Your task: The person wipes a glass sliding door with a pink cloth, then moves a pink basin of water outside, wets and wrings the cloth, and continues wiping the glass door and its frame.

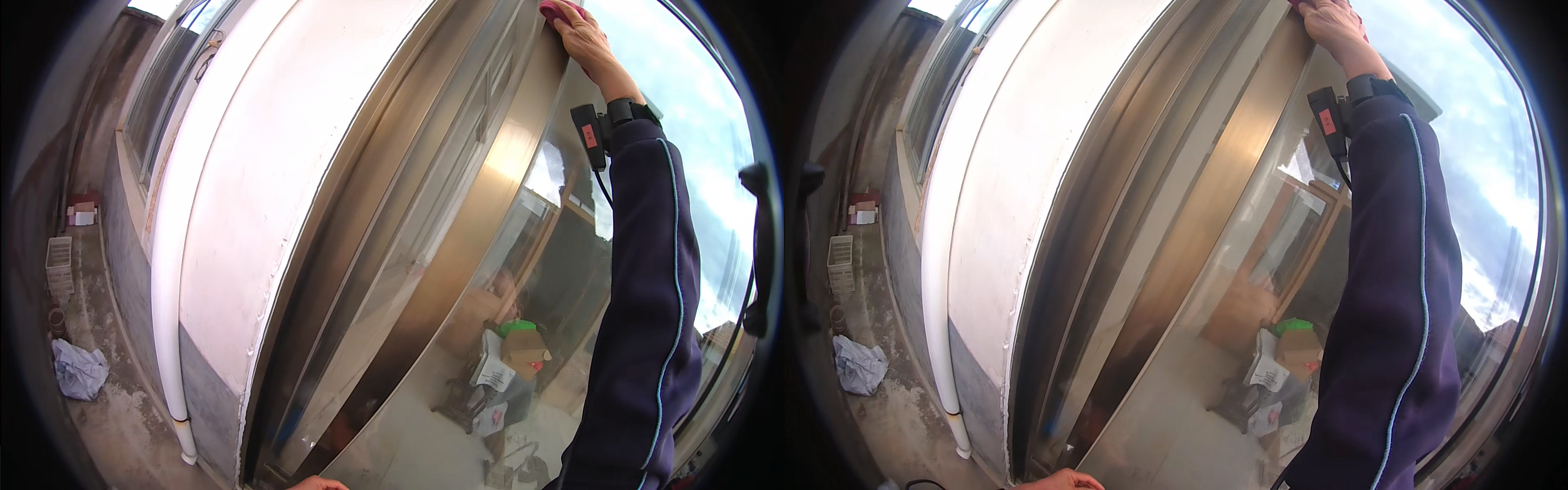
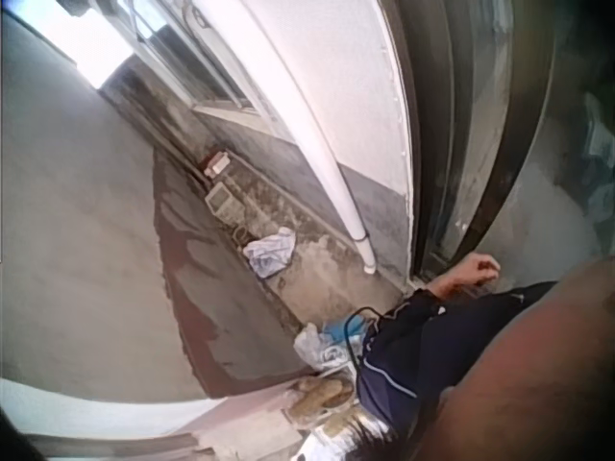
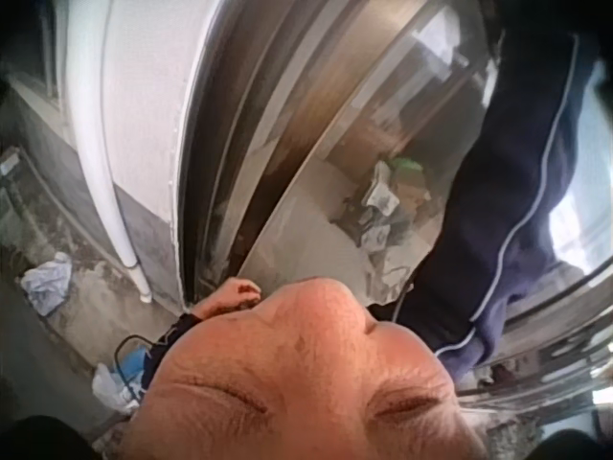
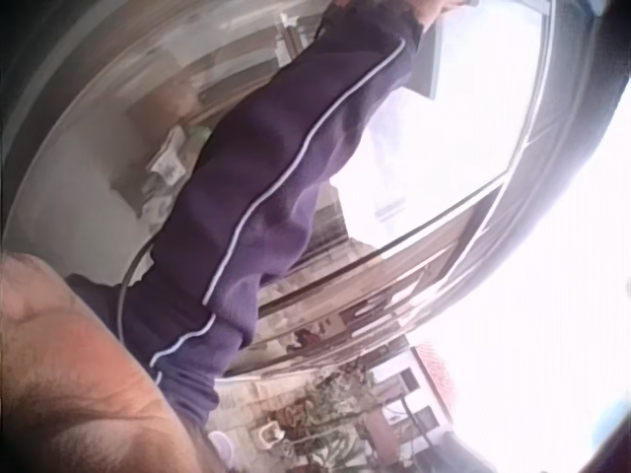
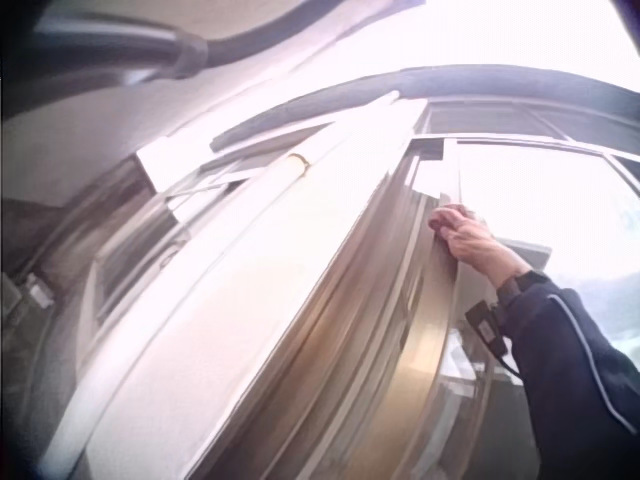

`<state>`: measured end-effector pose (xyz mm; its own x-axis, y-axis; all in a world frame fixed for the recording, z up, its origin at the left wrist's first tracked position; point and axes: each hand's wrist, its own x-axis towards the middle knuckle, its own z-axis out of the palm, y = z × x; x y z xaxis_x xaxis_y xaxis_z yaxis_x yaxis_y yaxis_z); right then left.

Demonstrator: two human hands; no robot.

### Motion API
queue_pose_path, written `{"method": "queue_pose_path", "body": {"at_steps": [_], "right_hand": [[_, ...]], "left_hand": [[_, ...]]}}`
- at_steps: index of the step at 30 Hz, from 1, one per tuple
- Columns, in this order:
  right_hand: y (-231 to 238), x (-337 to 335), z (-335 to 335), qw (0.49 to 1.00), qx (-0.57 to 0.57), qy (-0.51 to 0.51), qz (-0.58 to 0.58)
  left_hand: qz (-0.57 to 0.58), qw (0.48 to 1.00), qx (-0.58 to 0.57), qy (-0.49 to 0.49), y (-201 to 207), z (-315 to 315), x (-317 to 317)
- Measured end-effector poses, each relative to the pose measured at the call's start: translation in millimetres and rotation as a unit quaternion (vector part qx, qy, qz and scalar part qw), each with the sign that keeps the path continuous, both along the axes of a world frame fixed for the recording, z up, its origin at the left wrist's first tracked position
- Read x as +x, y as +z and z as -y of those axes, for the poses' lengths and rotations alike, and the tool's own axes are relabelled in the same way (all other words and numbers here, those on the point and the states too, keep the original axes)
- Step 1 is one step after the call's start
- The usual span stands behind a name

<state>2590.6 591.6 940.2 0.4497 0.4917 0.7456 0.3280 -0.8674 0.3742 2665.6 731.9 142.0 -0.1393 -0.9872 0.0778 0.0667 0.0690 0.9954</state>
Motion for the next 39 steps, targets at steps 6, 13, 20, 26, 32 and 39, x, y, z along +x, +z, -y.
{"method": "queue_pose_path", "body": {"at_steps": [6, 13, 20, 26, 32, 39], "right_hand": [[-63, -24, -3, 0.865, -0.319, -0.342, 0.179], [-243, -52, -19, 0.882, -0.260, -0.385, 0.083], [-338, -83, -46, 0.876, -0.278, -0.373, -0.128], [-333, -87, -45, 0.958, -0.108, -0.238, -0.119], [-322, -136, -62, 0.952, 0.037, -0.285, -0.109], [-399, -279, -92, 0.944, 0.169, -0.232, -0.163]], "left_hand": [[-0.031, 0.992, -0.021, -0.124, 31, -9, 25], [0.108, 0.975, -0.135, -0.137, 128, -30, 78], [0.127, 0.875, -0.422, 0.201, 256, -36, 50], [0.260, 0.610, -0.664, 0.345, 357, 14, -22], [0.350, 0.554, -0.622, 0.429, 374, 55, -50], [0.463, 0.387, -0.596, 0.530, 407, 71, -22]]}}
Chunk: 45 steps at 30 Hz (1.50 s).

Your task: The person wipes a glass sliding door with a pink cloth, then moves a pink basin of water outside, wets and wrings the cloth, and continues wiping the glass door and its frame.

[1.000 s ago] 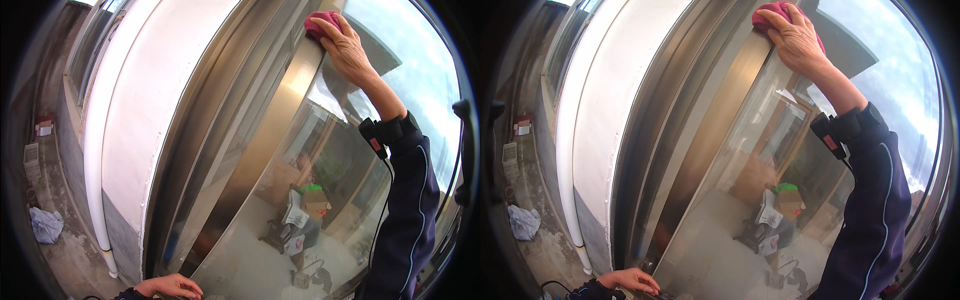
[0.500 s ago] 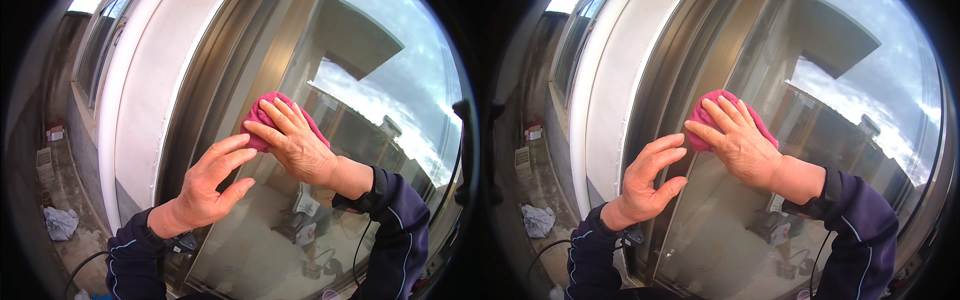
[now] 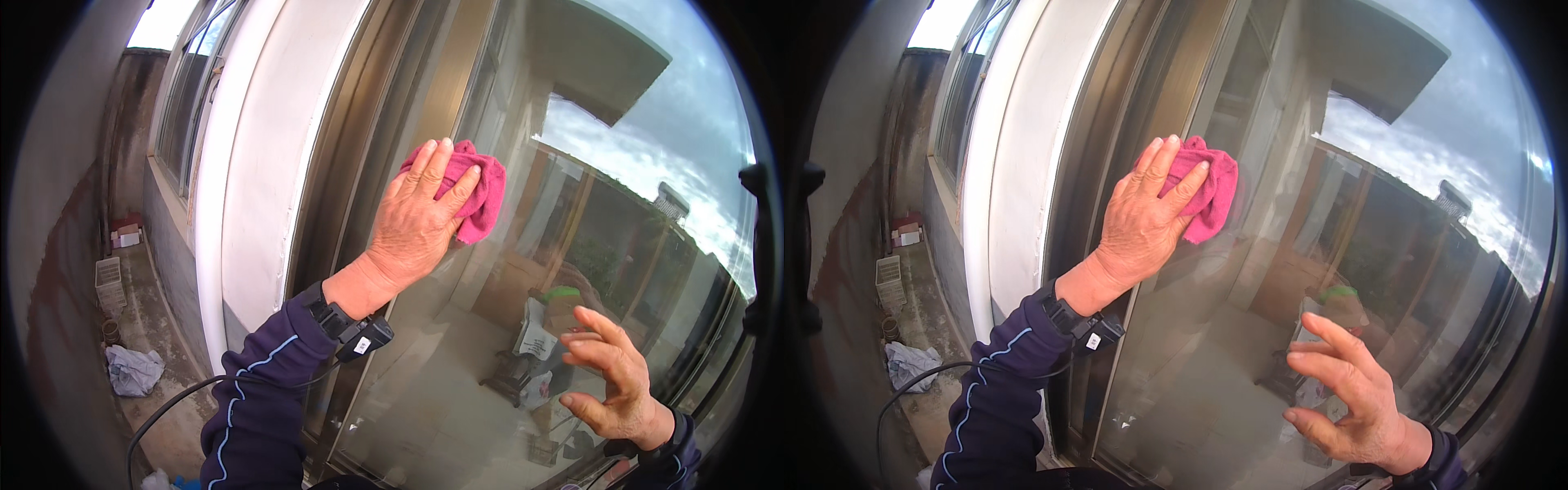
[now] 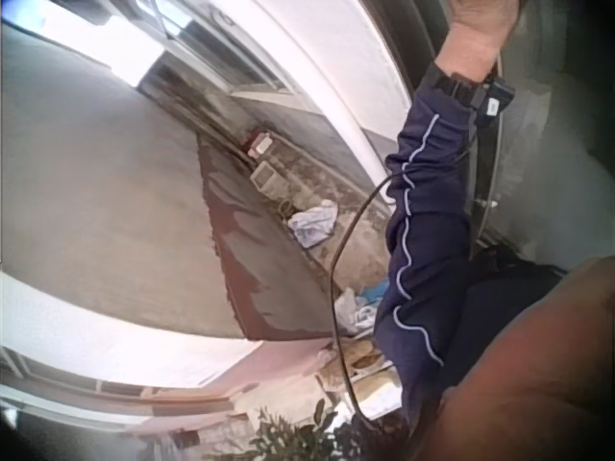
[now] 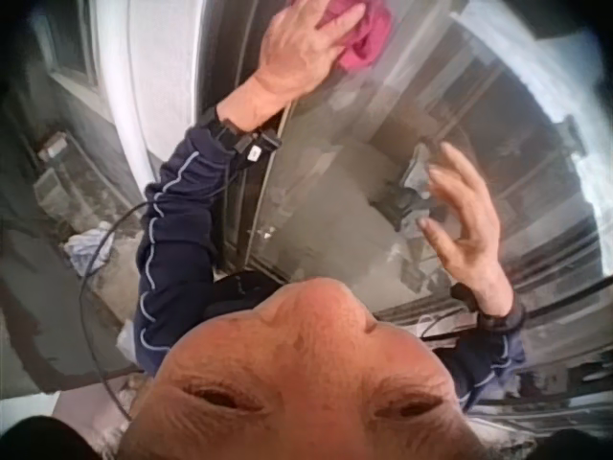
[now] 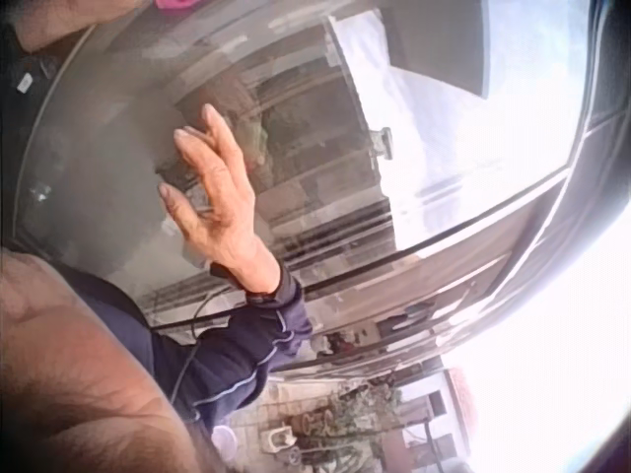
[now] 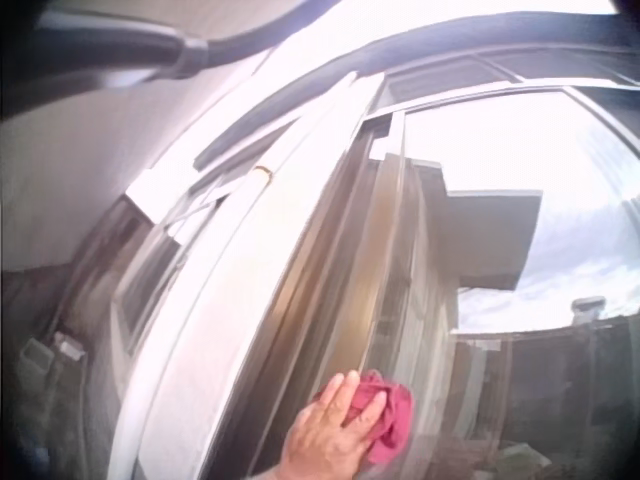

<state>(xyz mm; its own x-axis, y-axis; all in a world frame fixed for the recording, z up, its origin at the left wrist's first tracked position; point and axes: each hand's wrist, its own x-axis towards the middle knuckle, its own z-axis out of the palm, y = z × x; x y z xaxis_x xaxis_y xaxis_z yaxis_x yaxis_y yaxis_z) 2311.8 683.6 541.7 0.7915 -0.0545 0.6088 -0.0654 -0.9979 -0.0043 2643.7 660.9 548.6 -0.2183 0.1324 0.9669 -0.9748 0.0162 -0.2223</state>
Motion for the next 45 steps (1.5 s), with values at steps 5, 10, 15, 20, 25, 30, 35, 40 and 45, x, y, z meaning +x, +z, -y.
{"method": "queue_pose_path", "body": {"at_steps": [5, 10, 15, 20, 25, 30, 35, 40, 45], "right_hand": [[-72, -64, 11, 0.982, 0.155, -0.038, 0.103], [-130, -96, 14, 0.959, 0.162, -0.099, 0.211], [-159, -113, 6, 0.954, -0.049, -0.167, 0.242], [-180, -122, 17, 0.921, -0.053, -0.195, 0.333], [-195, -129, 28, 0.910, -0.026, -0.189, 0.368], [-205, -129, 38, 0.906, -0.049, -0.182, 0.379], [-217, -128, 48, 0.896, -0.015, -0.168, 0.412], [-224, -128, 49, 0.895, -0.028, -0.199, 0.398], [-224, -127, 48, 0.887, -0.037, -0.221, 0.405]], "left_hand": [[0.033, 0.994, -0.057, 0.082, 90, 17, 18], [-0.047, 0.991, -0.021, 0.123, 196, 13, 3], [0.032, 0.982, -0.037, 0.183, 160, 10, 16], [0.061, 0.987, 0.013, 0.150, 42, -1, 27], [-0.041, 0.985, 0.155, 0.062, -76, -25, 5], [-0.147, 0.967, 0.203, 0.040, -182, -30, -11], [-0.118, 0.982, 0.125, 0.084, -193, -9, -1], [-0.049, 0.991, 0.092, 0.089, -127, -6, 10], [-0.026, 0.996, 0.044, 0.067, -12, 4, 12]]}}
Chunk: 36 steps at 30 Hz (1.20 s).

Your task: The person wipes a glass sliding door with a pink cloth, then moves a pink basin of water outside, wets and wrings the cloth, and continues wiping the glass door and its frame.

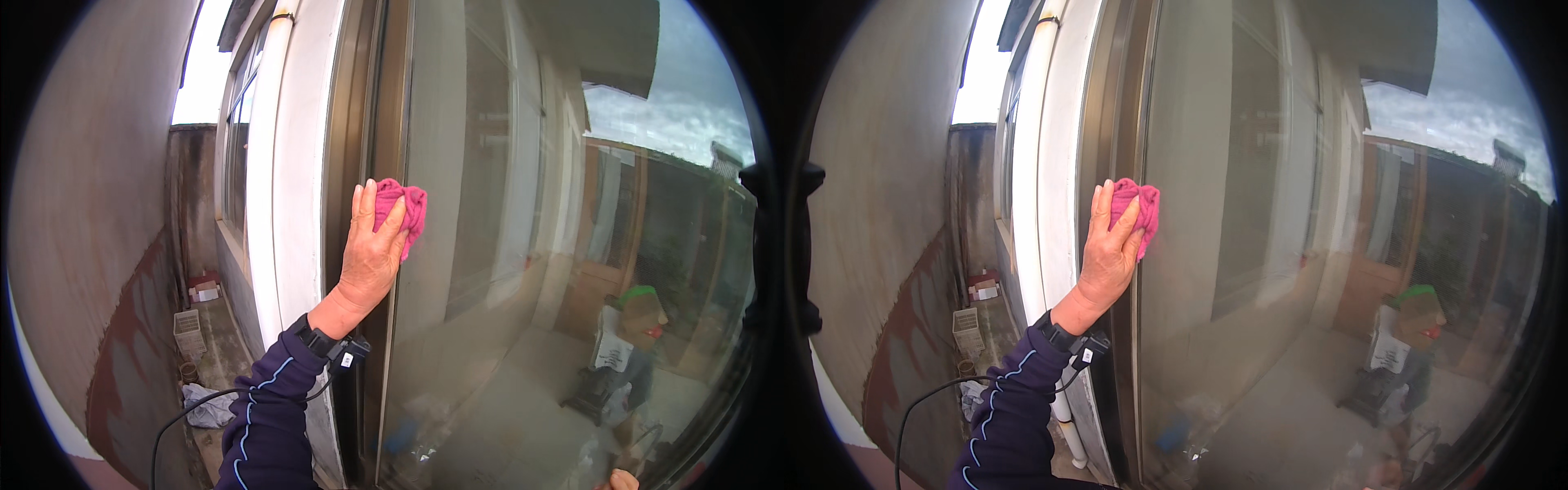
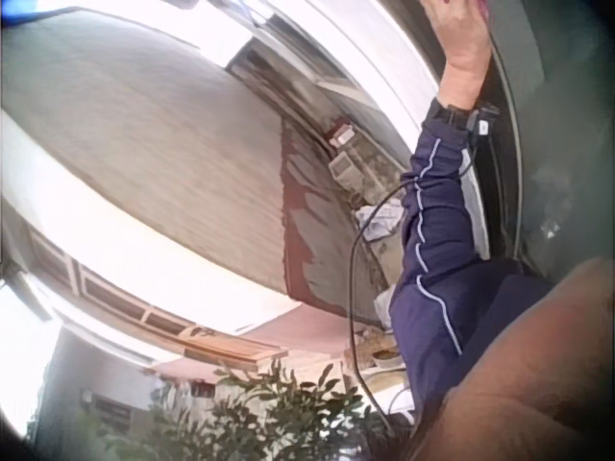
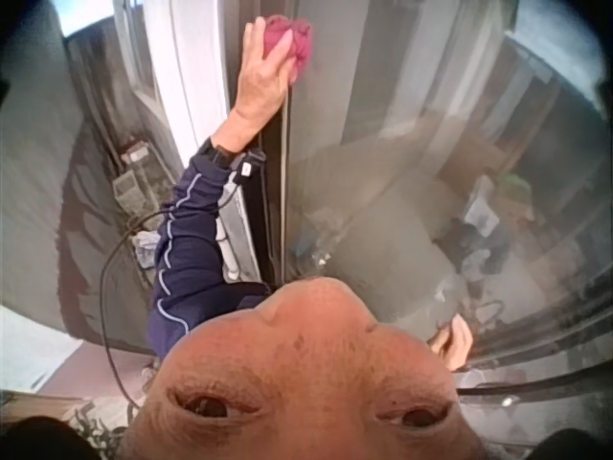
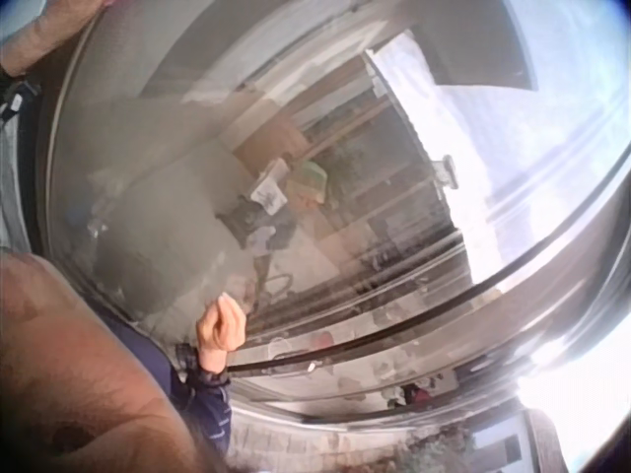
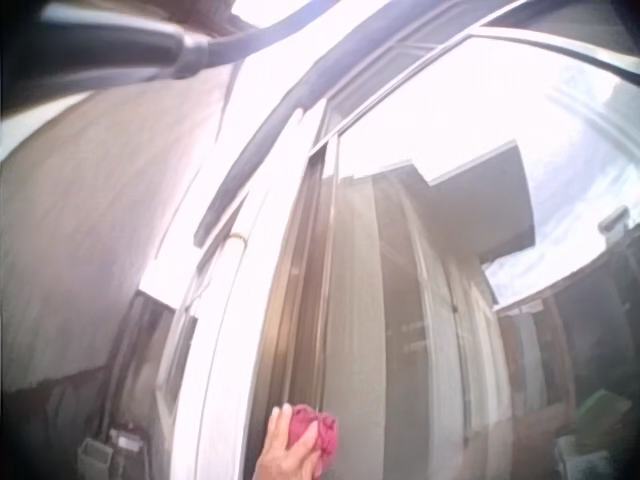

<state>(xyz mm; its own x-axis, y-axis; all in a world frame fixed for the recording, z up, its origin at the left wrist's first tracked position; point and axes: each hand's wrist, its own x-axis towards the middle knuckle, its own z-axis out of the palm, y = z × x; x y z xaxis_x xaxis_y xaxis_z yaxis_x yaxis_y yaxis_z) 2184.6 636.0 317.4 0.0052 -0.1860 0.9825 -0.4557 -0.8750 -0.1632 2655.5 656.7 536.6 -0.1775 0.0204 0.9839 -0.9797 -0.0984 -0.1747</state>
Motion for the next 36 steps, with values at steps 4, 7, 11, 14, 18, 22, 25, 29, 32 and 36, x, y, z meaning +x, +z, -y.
{"method": "queue_pose_path", "body": {"at_steps": [4, 7, 11, 14, 18, 22, 25, 29, 32, 36], "right_hand": [[-3, -3, 2, 1.000, 0.006, -0.017, -0.010], [-6, -5, 4, 1.000, -0.002, -0.017, -0.013], [-9, -1, 6, 1.000, 0.000, -0.017, 0.019], [-9, 6, 5, 0.998, 0.029, -0.003, 0.055], [-6, 8, 5, 0.998, -0.019, -0.046, 0.035], [3, 5, 2, 0.999, 0.001, -0.039, 0.023], [7, 9, -3, 0.994, 0.091, 0.000, 0.062], [9, 18, -6, 0.995, 0.036, -0.069, 0.065], [3, 20, -5, 0.993, 0.044, -0.080, 0.079], [-17, 13, -5, 0.993, 0.054, -0.061, 0.081]], "left_hand": [[0.032, 0.996, -0.057, -0.054, 97, 10, 1], [0.064, 0.992, -0.107, 0.011, 160, 15, 3], [0.084, 0.987, -0.133, 0.043, 221, 19, 5], [0.085, 0.988, -0.122, 0.041, 259, 21, 9], [0.097, 0.977, -0.187, 0.030, 301, 17, 15], [0.147, 0.940, -0.296, 0.087, 358, 2, 15], [0.150, 0.934, -0.323, 0.038, 400, 12, 9], [0.120, 0.976, -0.094, 0.155, 428, 34, 27], [0.071, 0.986, -0.067, 0.131, 428, 33, 42], [0.117, 0.977, -0.071, 0.164, 379, 27, 45]]}}
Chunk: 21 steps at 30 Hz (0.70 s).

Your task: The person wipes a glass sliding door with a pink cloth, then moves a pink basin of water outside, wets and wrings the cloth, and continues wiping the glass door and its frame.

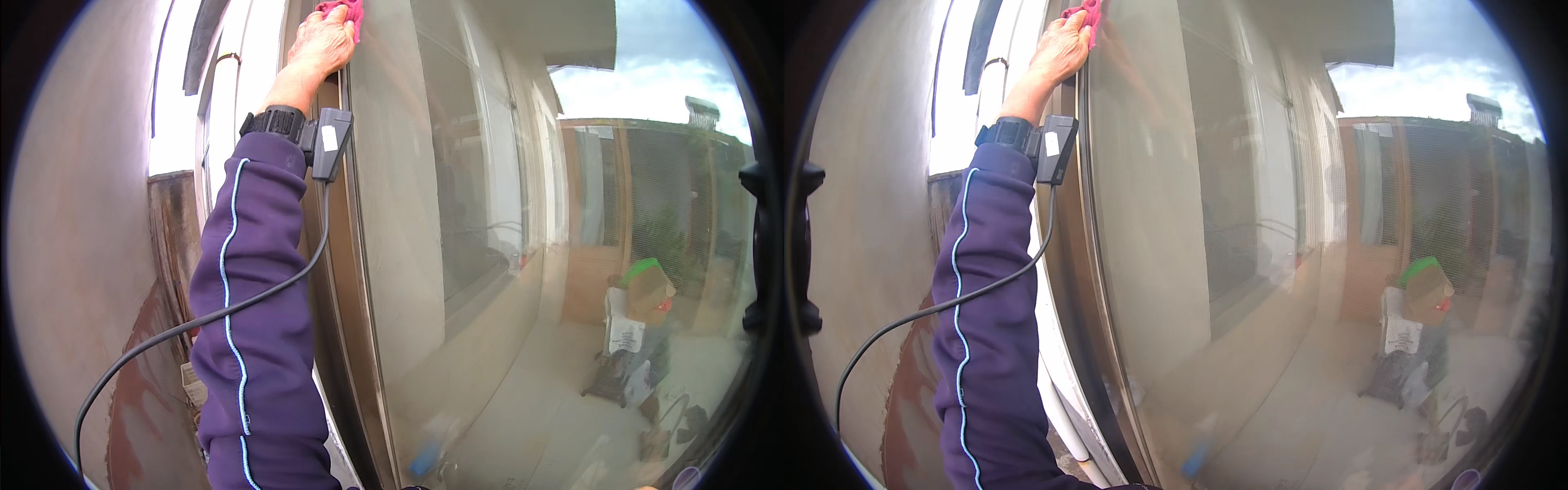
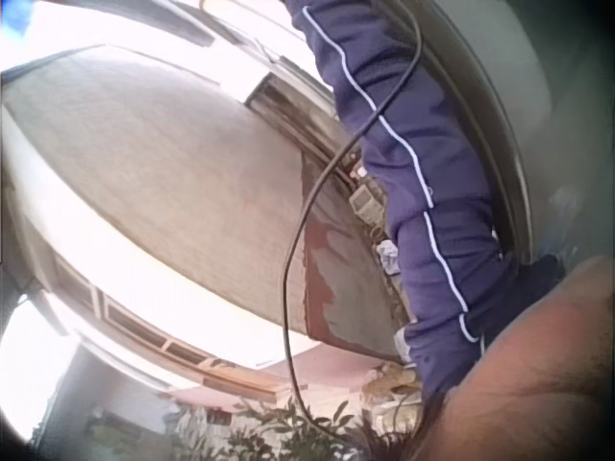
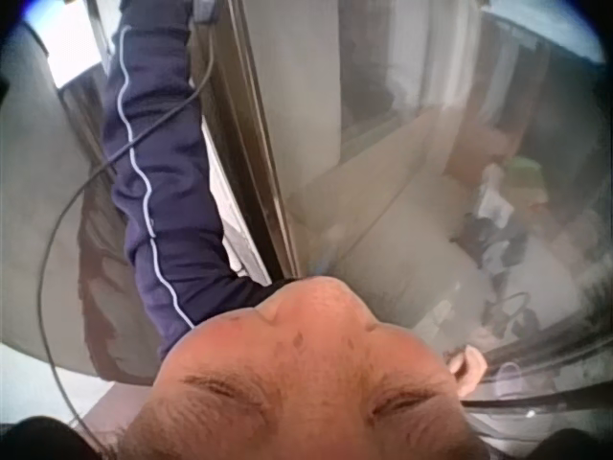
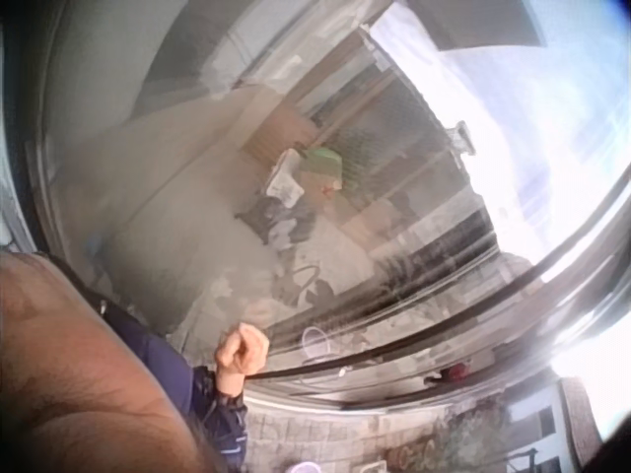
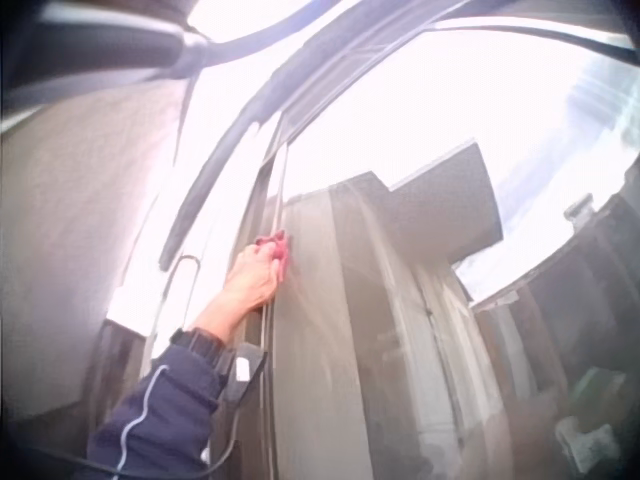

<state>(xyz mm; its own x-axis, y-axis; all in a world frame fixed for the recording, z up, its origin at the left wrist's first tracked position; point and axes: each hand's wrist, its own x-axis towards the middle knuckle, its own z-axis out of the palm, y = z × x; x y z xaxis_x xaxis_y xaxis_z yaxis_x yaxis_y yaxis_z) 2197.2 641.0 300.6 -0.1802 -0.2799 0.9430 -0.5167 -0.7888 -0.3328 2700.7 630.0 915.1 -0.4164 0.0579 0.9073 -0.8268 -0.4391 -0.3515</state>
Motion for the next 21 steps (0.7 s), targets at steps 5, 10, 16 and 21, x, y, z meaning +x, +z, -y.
{"method": "queue_pose_path", "body": {"at_steps": [5, 10, 16, 21], "right_hand": [[-22, -4, -1, 0.997, 0.051, 0.058, 0.020], [-13, -6, -4, 0.998, 0.011, 0.023, -0.054], [4, -19, -13, 0.993, 0.055, 0.054, -0.090], [9, -28, -11, 0.985, 0.052, 0.089, -0.140]], "left_hand": [[0.002, 0.999, 0.034, 0.003, -120, -10, -13], [0.003, 0.999, 0.039, 0.002, -258, -18, -26], [-0.120, 0.987, 0.106, -0.013, -447, -26, -41], [-0.188, 0.971, 0.138, -0.050, -610, -30, -43]]}}
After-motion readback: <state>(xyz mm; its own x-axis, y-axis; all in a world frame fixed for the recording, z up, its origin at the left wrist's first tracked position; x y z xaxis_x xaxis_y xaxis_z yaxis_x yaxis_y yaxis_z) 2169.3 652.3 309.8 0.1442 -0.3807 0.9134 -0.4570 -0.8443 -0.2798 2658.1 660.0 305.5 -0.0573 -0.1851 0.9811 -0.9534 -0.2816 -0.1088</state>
